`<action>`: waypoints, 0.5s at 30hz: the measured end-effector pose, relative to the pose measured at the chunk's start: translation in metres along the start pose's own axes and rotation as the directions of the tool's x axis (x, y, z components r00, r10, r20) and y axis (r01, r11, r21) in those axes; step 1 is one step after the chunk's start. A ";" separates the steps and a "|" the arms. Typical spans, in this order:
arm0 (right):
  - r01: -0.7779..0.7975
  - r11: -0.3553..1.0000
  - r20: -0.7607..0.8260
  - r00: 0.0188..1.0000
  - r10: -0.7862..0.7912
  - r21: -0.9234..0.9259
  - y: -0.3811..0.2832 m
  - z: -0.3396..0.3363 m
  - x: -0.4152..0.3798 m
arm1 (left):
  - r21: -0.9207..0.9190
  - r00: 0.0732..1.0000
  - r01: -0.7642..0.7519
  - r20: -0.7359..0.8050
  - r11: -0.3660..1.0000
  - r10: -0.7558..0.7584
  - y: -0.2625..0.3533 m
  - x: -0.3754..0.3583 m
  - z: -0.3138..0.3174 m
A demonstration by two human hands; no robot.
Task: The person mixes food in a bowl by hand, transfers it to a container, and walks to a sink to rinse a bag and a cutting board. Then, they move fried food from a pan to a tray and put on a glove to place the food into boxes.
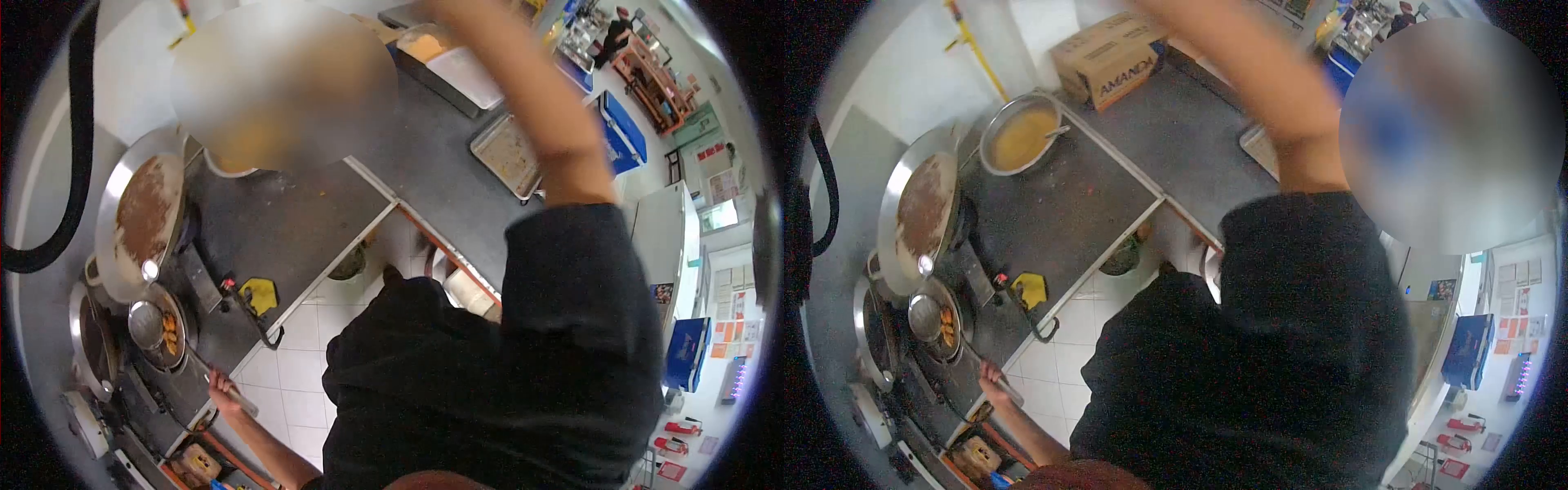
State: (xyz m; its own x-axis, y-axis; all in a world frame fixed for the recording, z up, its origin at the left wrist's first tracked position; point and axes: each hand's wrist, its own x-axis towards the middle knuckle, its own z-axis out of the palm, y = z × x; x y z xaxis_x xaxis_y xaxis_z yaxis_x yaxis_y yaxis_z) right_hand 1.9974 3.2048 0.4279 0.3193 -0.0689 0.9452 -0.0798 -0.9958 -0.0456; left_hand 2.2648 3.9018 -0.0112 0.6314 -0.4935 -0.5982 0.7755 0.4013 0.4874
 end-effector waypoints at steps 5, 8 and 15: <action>-0.977 -0.083 0.379 -0.003 0.925 0.196 0.059 -0.002 -0.399 | -0.215 0.990 0.132 -0.015 0.968 -0.139 0.008 -0.044 0.049; -0.634 -0.410 0.157 -0.417 0.895 0.655 0.056 -0.075 -0.602 | 0.270 0.972 -0.118 -0.164 0.956 0.166 0.012 -0.053 0.007; -0.648 -0.395 -0.144 -0.616 0.774 0.651 0.148 -0.134 -0.662 | -0.070 0.884 -0.136 -0.458 0.988 0.089 -0.069 -0.149 0.152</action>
State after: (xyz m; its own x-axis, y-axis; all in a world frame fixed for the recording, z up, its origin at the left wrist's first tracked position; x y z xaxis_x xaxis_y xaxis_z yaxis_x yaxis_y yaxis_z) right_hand 1.6472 3.1108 -0.1611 -0.3943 -0.7200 -0.5711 0.4395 0.3980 -0.8053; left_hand 2.1175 3.8302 0.1411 0.6277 -0.0470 -0.7770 0.6804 0.5181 0.5183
